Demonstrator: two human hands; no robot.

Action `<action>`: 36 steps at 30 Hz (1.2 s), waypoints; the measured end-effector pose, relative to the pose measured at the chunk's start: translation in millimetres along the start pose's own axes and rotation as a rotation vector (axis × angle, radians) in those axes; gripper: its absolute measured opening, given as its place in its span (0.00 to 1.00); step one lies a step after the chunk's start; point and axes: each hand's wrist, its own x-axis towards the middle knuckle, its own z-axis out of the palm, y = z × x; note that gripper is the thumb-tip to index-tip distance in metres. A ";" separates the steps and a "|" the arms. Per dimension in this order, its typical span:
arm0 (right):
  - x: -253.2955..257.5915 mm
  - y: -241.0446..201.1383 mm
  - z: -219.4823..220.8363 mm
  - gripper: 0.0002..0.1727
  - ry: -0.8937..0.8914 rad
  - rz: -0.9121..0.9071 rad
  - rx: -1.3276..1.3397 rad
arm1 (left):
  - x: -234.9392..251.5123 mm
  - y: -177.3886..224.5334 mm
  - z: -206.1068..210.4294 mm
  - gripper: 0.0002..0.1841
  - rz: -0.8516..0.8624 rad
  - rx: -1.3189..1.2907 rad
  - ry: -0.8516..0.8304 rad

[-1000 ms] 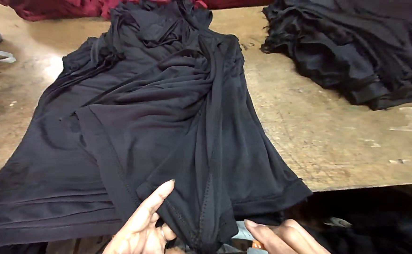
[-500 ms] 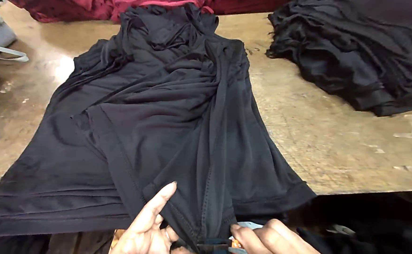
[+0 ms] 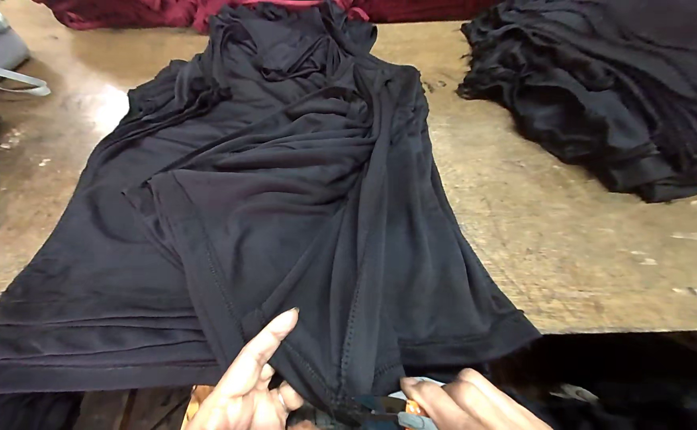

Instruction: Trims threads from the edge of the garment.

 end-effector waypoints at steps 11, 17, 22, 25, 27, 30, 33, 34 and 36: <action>1.5 2.3 -2.3 0.20 0.004 -0.031 0.008 | -2.1 0.3 -0.6 0.49 0.005 0.010 0.004; 8.9 -4.3 3.3 0.19 0.011 -0.054 -0.022 | -2.5 -0.1 1.4 0.50 0.001 0.027 0.004; 15.8 -7.2 10.1 0.17 0.035 -0.067 -0.084 | -3.7 1.2 3.0 0.51 -0.012 0.024 0.010; 17.0 -5.6 7.6 0.18 0.011 0.028 0.045 | -3.6 2.9 2.7 0.51 -0.004 0.037 0.015; 17.2 -2.1 2.2 0.21 -0.023 0.158 0.259 | -3.8 4.0 2.9 0.48 0.043 0.099 0.045; 17.2 2.2 -0.4 0.28 -0.025 0.329 0.658 | -0.2 0.1 3.6 0.47 0.146 0.206 0.118; 19.7 -2.7 0.6 0.21 -0.049 0.407 0.786 | 2.4 -6.1 6.8 0.45 0.189 0.322 0.143; 20.6 -4.7 0.9 0.21 -0.063 0.419 0.790 | 2.3 -6.8 7.3 0.42 0.178 0.332 0.127; 21.2 -7.5 1.0 0.20 -0.083 0.440 0.798 | 1.2 -5.7 5.2 0.31 0.129 0.319 0.070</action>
